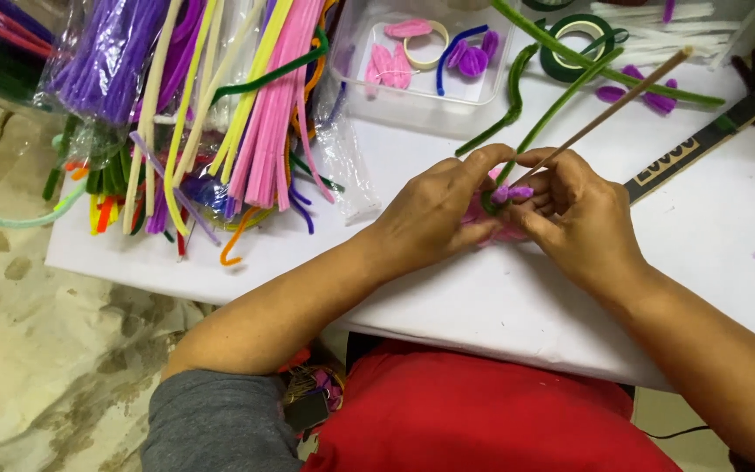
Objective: The person assembles a pink pipe cleaner flower by attaching a green pipe cleaner stem using a hot glue gun. They wrap the stem around the base of the flower and secure it with glue, then adjust the petals and stem to finalize the craft.
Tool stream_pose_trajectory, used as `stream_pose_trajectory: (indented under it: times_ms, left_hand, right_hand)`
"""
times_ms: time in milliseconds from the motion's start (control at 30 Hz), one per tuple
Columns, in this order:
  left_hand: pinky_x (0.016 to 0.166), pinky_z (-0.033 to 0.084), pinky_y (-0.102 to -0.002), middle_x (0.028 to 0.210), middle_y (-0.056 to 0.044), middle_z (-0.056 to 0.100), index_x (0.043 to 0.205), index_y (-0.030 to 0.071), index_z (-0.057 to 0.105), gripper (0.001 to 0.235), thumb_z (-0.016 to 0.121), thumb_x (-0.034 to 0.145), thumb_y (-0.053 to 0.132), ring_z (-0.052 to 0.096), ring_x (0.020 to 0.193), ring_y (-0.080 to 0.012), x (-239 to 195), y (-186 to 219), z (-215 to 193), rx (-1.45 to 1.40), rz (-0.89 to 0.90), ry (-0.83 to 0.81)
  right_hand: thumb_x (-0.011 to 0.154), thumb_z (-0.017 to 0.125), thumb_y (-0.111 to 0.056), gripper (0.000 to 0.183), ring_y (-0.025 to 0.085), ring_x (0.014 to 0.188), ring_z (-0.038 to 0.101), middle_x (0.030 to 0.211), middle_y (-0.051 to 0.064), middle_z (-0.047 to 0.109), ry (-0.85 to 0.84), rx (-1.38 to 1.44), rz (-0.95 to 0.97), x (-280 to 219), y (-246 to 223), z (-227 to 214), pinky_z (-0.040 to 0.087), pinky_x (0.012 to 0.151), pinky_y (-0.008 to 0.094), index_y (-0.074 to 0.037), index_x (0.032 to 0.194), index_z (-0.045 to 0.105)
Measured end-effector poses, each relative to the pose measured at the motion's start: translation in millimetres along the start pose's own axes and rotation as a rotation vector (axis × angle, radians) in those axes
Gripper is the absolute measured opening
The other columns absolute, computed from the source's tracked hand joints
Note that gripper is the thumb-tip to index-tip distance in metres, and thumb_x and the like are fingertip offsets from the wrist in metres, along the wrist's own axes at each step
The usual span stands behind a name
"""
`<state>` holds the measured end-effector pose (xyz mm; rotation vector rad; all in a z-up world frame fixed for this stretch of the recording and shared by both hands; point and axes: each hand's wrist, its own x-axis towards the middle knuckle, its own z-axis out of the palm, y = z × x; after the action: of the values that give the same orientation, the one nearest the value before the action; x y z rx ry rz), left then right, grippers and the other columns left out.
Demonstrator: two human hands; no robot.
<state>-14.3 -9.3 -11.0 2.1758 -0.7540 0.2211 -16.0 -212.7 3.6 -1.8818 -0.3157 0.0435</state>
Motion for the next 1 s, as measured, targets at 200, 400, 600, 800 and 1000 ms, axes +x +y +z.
stream_pose_trajectory:
  times_ms: [200,400,600,800,1000]
  left_hand:
    - [0.081,0.063,-0.039,0.093,-0.012,0.078,0.142,0.014,0.044,0.067,0.081,0.086,0.014,0.076,0.087,-0.0278,-0.2,-1.6,4.9,0.089,0.051,0.041]
    - [0.08,0.063,-0.038,0.095,-0.01,0.078,0.143,0.014,0.045,0.066,0.08,0.087,0.014,0.076,0.087,-0.0271,-1.7,-1.7,9.3,0.033,0.022,0.07]
    - [0.081,0.064,-0.039,0.096,-0.011,0.077,0.14,0.011,0.048,0.06,0.078,0.088,0.015,0.076,0.088,-0.0285,-0.8,-0.6,9.0,-0.01,0.032,0.097]
    - [0.08,0.064,-0.041,0.096,-0.013,0.077,0.14,0.009,0.046,0.063,0.078,0.088,0.025,0.077,0.087,-0.0298,1.4,5.5,4.7,-0.102,-0.016,0.092]
    - [0.079,0.065,-0.042,0.094,-0.016,0.076,0.139,0.006,0.044,0.057,0.073,0.09,0.01,0.077,0.088,-0.0344,0.1,6.0,5.6,-0.215,-0.105,0.099]
  right_hand:
    - [0.082,0.074,0.013,0.053,0.027,0.074,0.073,0.092,0.024,0.074,-0.076,-0.093,-0.011,-2.7,2.6,-14.8,0.059,0.071,0.037,0.002,0.132,0.061]
    - [0.086,0.078,-0.001,0.028,0.041,0.102,0.069,0.112,0.02,0.071,-0.09,-0.365,-0.395,18.8,18.2,-23.0,0.056,0.082,0.048,-0.002,0.113,0.071]
    - [0.086,0.079,-0.009,0.023,0.038,0.122,0.064,0.121,0.016,0.071,-0.179,-0.403,-0.527,33.9,26.4,-29.6,0.046,0.099,0.051,-0.007,0.108,0.075]
    - [0.084,0.079,-0.009,0.02,0.039,0.128,0.062,0.112,0.017,0.076,-0.277,-0.4,-0.465,36.8,17.7,-32.3,0.036,0.114,0.062,-0.007,0.104,0.077]
    - [0.083,0.081,-0.013,0.015,0.036,0.127,0.064,0.108,0.013,0.076,-0.326,-0.438,-0.529,44.9,19.4,-36.4,0.03,0.119,0.062,-0.008,0.095,0.075]
